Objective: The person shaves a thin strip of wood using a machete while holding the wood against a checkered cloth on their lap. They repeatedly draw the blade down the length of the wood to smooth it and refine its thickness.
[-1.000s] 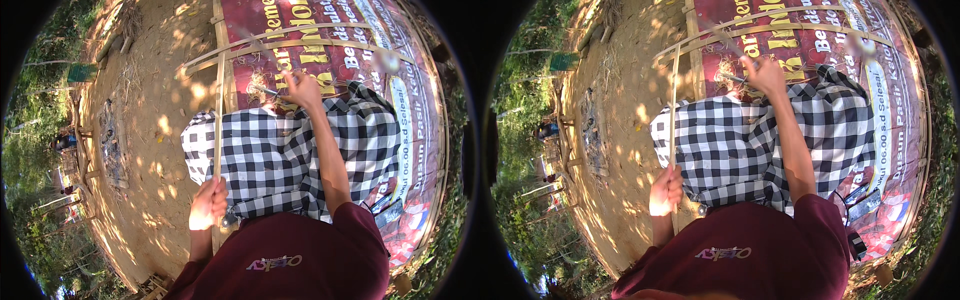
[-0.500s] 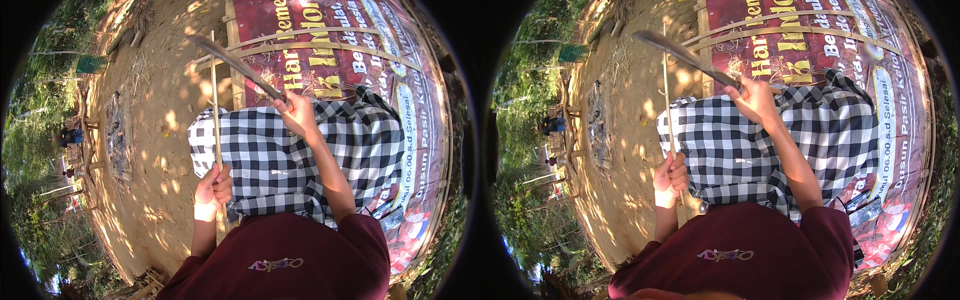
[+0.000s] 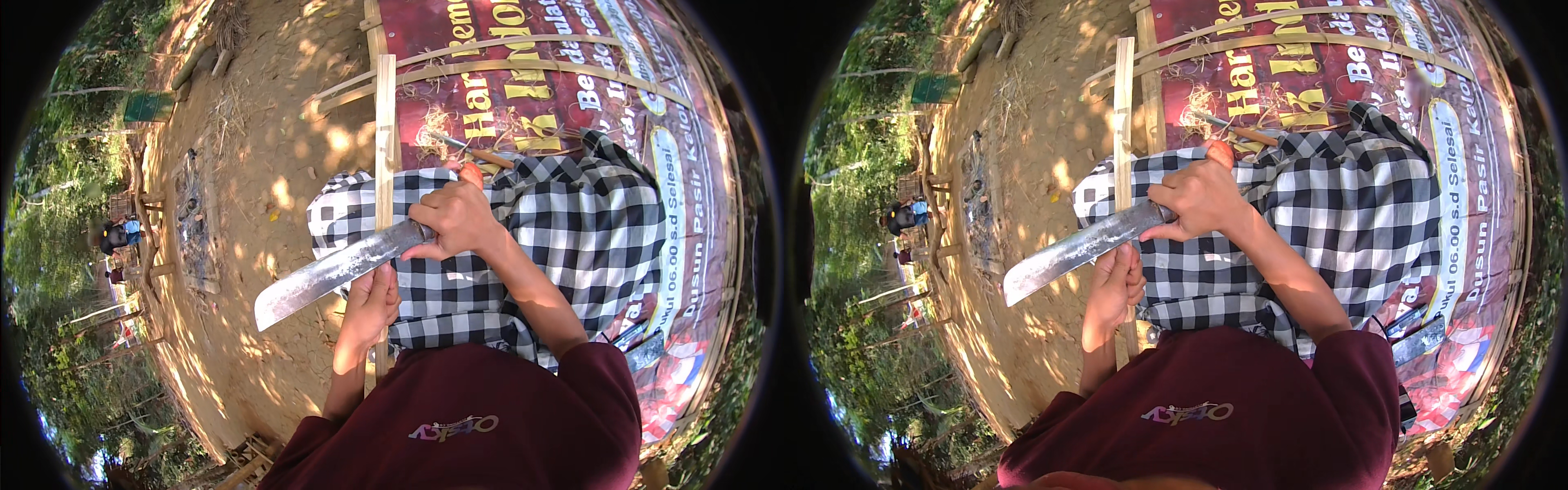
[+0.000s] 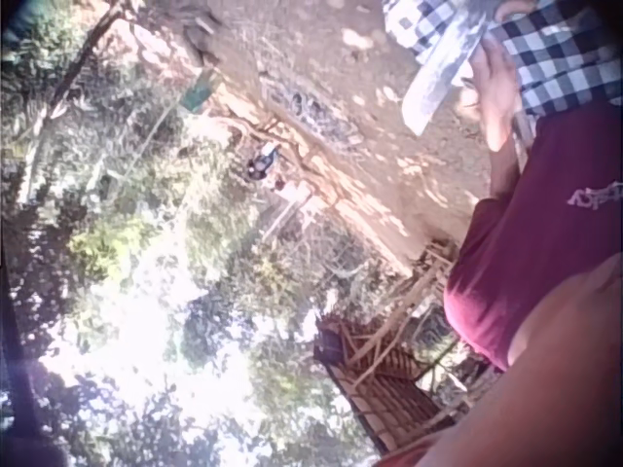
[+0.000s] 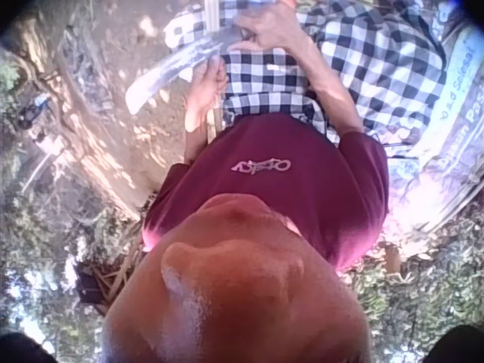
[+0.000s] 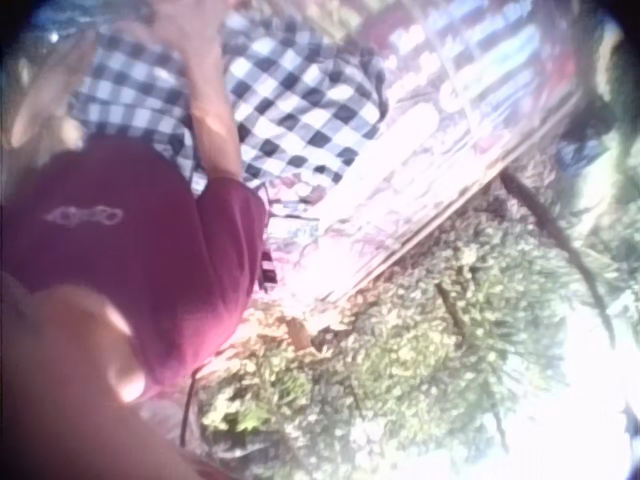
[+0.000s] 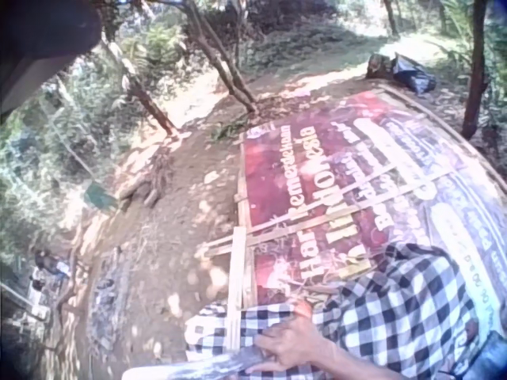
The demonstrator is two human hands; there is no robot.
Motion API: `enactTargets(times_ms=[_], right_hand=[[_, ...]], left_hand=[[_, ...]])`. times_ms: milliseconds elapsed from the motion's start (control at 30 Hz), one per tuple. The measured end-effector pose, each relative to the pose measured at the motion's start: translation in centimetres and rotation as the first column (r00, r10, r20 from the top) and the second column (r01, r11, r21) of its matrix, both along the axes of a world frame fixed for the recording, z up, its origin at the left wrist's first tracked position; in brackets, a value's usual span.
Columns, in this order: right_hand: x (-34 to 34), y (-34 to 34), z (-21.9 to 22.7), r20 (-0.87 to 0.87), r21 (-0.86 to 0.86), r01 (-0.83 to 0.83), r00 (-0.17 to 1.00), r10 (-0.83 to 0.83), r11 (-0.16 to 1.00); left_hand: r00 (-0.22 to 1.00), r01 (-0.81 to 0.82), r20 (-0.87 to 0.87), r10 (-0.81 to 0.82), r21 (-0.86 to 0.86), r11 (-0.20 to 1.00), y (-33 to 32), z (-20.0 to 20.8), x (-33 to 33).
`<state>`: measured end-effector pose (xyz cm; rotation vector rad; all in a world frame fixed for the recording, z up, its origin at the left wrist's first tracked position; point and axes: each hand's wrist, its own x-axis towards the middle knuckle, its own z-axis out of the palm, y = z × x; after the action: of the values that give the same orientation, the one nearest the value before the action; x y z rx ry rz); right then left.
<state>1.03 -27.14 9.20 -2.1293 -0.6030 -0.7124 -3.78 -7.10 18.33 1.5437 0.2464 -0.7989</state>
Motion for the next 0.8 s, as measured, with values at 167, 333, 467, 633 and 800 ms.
enactTargets(times_ms=[167, 333, 467, 633, 800], right_hand=[[4.2, -6.0, -2.9, -0.476, -0.002, 0.584, 0.714, -0.514, 0.812], [1.8, -4.9, -2.9, -0.321, 0.302, 0.309, 0.924, -0.209, 0.902], [0.7, -1.5, -1.2, -0.117, 0.112, 0.049, 0.992, -0.036, 0.993], [-0.2, 0.1, -0.4, -0.074, 0.047, -0.027, 0.997, 0.031, 0.999], [1.8, -2.7, -3.8, -0.15, 0.059, 0.123, 0.982, -0.113, 0.991]], left_hand=[[0.998, -0.025, -0.056, 0.026, 0.025, 0.999, 1.1, 0.9, -1.5], [0.995, -0.077, -0.066, 0.075, -0.027, 0.997, 1.9, 0.6, -0.5], [0.987, -0.01, -0.163, -0.01, -0.122, 0.992, 0.5, 1.2, 1.8], [0.962, -0.06, -0.273, 0.013, -0.165, 0.984, 0.7, 0.3, 1.6], [0.99, -0.077, -0.126, 0.069, -0.058, 0.995, 0.4, 1.2, 1.3]])
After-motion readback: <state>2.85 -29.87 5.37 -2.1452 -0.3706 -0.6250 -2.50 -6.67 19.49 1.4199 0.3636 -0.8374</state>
